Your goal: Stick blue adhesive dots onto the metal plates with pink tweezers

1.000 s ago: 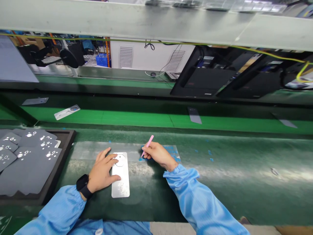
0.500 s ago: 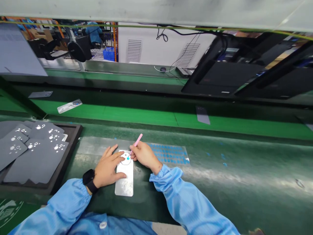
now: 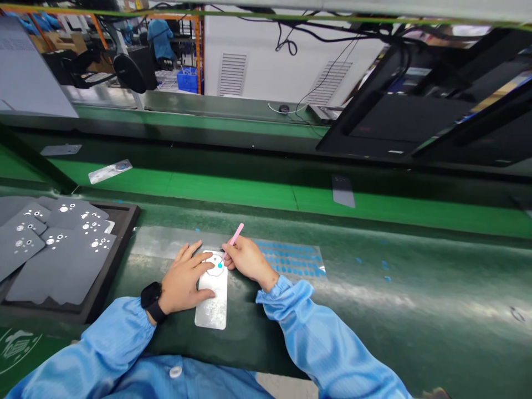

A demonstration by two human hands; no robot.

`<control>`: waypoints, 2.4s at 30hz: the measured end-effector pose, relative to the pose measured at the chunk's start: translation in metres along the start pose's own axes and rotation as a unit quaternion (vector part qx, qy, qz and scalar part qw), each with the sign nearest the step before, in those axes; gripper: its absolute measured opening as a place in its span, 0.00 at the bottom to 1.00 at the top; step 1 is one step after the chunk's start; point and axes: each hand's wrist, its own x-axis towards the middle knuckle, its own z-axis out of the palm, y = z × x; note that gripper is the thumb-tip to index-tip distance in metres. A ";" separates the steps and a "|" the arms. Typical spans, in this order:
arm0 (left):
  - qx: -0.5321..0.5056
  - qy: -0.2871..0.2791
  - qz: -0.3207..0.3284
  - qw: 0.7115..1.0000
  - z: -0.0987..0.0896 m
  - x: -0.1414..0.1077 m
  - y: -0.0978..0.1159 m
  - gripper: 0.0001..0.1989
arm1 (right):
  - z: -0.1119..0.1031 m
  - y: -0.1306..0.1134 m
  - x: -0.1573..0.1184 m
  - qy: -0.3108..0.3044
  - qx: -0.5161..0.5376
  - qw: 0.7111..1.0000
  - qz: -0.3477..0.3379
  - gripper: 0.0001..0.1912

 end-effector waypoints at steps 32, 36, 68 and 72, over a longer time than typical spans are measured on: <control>0.052 -0.024 -0.014 0.998 -0.003 0.001 0.016 0.26 | -0.002 0.009 -0.021 0.054 -0.054 0.992 -0.105 0.06; 0.053 -0.024 -0.021 0.998 -0.001 0.001 0.017 0.26 | 0.000 0.025 -0.034 0.076 -0.058 0.983 -0.158 0.11; 0.075 -0.030 -0.057 0.995 -0.003 0.002 0.028 0.25 | 0.011 0.044 -0.040 0.156 -0.221 0.872 -0.408 0.10; 0.077 -0.035 -0.063 0.994 -0.001 0.002 0.028 0.26 | 0.014 0.044 -0.039 0.148 -0.223 0.871 -0.412 0.09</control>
